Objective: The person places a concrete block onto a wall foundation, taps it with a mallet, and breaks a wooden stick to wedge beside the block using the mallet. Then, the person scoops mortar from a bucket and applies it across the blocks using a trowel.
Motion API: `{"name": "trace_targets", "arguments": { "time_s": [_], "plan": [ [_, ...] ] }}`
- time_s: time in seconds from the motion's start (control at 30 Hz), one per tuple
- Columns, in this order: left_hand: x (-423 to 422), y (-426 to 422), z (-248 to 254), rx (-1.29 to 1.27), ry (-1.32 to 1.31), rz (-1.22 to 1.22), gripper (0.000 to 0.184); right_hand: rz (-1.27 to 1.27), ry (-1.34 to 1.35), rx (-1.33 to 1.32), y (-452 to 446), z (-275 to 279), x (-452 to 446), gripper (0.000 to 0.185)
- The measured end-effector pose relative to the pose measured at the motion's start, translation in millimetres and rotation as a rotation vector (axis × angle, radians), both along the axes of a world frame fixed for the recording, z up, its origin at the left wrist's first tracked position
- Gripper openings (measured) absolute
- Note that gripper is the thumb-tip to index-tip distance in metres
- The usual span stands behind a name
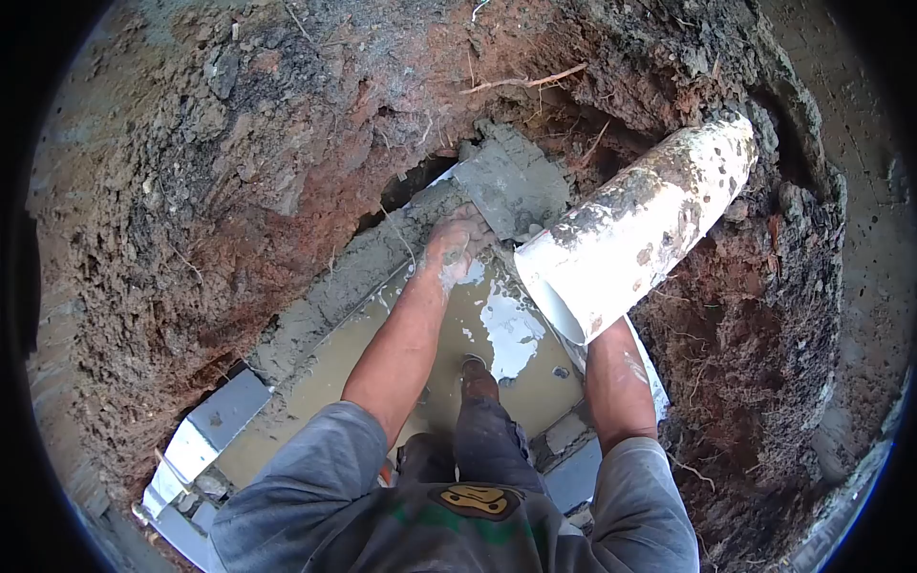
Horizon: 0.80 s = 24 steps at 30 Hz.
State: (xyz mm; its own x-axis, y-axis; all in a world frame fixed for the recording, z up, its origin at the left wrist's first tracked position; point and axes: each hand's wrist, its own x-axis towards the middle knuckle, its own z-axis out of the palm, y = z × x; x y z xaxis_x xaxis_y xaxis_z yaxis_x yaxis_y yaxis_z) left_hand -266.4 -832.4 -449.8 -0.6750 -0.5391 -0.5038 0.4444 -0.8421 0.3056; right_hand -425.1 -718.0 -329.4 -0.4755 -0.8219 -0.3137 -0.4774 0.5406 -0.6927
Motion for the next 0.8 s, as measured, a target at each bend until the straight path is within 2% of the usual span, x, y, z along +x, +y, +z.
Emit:
{"name": "trace_targets", "arguments": {
  "time_s": [0.03, 0.1, 0.2, 0.37, 0.5, 0.53, 0.6, 0.7, 0.73, 0.8],
  "plan": [
    [-0.3, 0.3, 4.0, 0.019, -0.028, 0.004, 0.052, 0.034, 0.011, -0.006, -9.3, 2.2, -2.4, 0.037],
    [-0.3, -3.5, 49.1, 0.058, -0.084, 0.005, 0.058, 0.078, 0.036, -0.001, -21.9, 4.9, -2.8, 0.037],
    [-4.4, -5.8, 65.9, 0.013, -0.157, -0.003, 0.065, 0.080, 0.074, 0.031, -17.5, 7.0, 0.7, 0.038],
    [3.0, 4.2, 52.3, -0.073, -0.152, -0.150, 0.057, -0.062, 0.014, 0.189, 26.1, 21.3, 15.4, 0.039],
    [16.1, 22.0, 45.0, -0.223, -0.243, -0.256, 0.045, -0.190, -0.158, 0.374, 28.2, 16.9, 46.3, 0.040],
    [25.0, 25.1, 49.8, -0.211, -0.305, -0.230, 0.041, -0.068, -0.154, 0.246, 43.1, -18.5, 43.8, 0.043],
    [49.1, 27.7, 50.0, -0.188, -0.319, -0.185, 0.041, -0.099, -0.238, 0.295, 25.6, -14.4, 74.1, 0.043],
    [85.0, 43.0, 39.2, -0.205, -0.395, -0.187, 0.047, 0.197, 0.357, 0.091, 10.5, -54.7, 97.0, 0.040],
    [97.4, 52.2, 34.1, -0.217, -0.433, -0.201, 0.049, 0.252, 0.306, 0.165, 4.0, -54.5, 95.0, 0.040],
    [116.7, 77.2, 49.6, -0.111, -0.466, -0.307, 0.046, 0.347, 0.197, 0.328, -3.2, -16.6, 95.8, 0.040]
  ]
}}
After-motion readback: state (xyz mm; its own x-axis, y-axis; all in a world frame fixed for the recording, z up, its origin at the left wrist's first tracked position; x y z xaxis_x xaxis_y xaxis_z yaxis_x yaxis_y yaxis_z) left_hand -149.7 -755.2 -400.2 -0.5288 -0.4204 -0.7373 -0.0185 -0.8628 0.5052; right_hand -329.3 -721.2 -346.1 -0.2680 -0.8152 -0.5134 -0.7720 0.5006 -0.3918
